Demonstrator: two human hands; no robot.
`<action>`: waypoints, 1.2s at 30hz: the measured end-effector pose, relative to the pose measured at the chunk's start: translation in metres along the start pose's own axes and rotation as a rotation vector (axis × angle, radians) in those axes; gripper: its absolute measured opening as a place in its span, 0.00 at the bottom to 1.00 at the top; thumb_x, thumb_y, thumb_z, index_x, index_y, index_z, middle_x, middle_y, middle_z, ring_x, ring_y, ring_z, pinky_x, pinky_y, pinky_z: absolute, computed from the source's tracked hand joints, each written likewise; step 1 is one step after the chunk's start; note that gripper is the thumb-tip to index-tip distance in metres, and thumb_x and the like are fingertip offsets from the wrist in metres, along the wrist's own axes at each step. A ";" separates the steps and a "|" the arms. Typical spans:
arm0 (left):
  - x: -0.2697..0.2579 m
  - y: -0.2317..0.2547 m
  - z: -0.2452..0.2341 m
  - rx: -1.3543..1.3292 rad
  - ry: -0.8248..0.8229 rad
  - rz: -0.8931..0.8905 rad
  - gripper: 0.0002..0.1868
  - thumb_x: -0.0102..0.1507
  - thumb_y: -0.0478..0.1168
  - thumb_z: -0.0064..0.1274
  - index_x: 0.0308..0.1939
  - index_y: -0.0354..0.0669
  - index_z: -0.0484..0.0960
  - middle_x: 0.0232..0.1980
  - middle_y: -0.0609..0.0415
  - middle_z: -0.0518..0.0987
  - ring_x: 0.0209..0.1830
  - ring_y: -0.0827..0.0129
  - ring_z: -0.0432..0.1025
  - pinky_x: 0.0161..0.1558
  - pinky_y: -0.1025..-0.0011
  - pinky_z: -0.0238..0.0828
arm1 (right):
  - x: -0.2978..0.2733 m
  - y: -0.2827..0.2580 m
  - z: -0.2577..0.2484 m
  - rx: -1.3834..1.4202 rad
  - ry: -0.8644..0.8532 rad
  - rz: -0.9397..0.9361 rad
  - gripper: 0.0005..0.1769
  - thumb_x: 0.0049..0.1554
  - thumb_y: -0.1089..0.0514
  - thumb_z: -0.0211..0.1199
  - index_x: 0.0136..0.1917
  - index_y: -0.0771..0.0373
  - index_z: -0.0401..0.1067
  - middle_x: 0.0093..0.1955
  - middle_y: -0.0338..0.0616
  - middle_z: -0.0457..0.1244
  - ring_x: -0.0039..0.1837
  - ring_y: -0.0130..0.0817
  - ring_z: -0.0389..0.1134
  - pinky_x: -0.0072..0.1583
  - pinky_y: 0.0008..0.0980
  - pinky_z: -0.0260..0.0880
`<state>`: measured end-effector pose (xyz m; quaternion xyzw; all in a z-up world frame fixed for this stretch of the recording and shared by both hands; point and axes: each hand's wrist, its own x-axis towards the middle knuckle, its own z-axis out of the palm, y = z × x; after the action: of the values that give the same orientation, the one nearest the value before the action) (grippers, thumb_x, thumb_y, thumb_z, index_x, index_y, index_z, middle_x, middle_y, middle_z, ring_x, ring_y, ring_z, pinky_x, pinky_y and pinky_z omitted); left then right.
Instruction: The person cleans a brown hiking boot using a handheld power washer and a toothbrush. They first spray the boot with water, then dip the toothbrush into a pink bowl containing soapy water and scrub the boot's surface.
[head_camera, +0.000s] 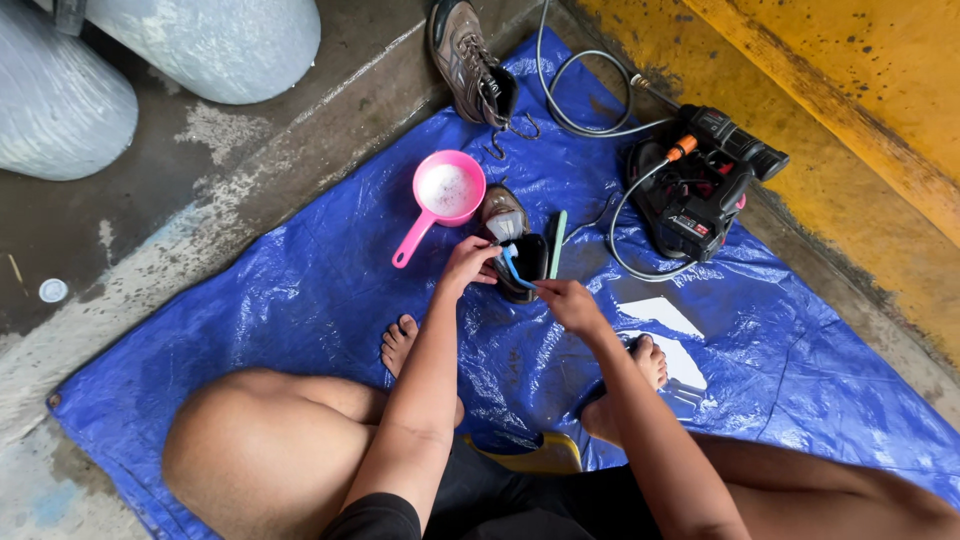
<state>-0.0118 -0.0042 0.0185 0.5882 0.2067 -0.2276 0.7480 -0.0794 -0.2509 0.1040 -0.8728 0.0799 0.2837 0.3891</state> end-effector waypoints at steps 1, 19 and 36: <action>-0.004 0.006 0.004 -0.007 0.000 -0.002 0.38 0.62 0.44 0.74 0.69 0.29 0.73 0.43 0.37 0.79 0.29 0.47 0.82 0.33 0.50 0.90 | -0.006 -0.009 -0.018 -0.007 -0.002 0.002 0.18 0.64 0.41 0.65 0.64 0.39 0.85 0.41 0.53 0.75 0.50 0.55 0.78 0.54 0.53 0.75; -0.007 -0.013 0.048 0.411 0.084 0.464 0.32 0.58 0.59 0.77 0.55 0.38 0.90 0.41 0.48 0.90 0.38 0.69 0.84 0.41 0.70 0.84 | 0.020 -0.043 -0.093 -1.217 0.151 -0.262 0.15 0.58 0.51 0.58 0.44 0.49 0.87 0.38 0.41 0.74 0.46 0.47 0.79 0.49 0.46 0.80; -0.037 0.021 0.078 0.636 0.150 0.567 0.32 0.59 0.68 0.70 0.51 0.47 0.93 0.82 0.36 0.67 0.80 0.33 0.63 0.82 0.50 0.61 | 0.073 -0.010 -0.072 -1.247 0.564 -0.893 0.11 0.49 0.54 0.58 0.32 0.49 0.81 0.38 0.46 0.70 0.42 0.47 0.67 0.58 0.58 0.56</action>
<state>-0.0263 -0.0720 0.0740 0.8378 0.0102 -0.0219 0.5454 0.0160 -0.2907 0.1080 -0.9170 -0.3531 -0.1359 -0.1262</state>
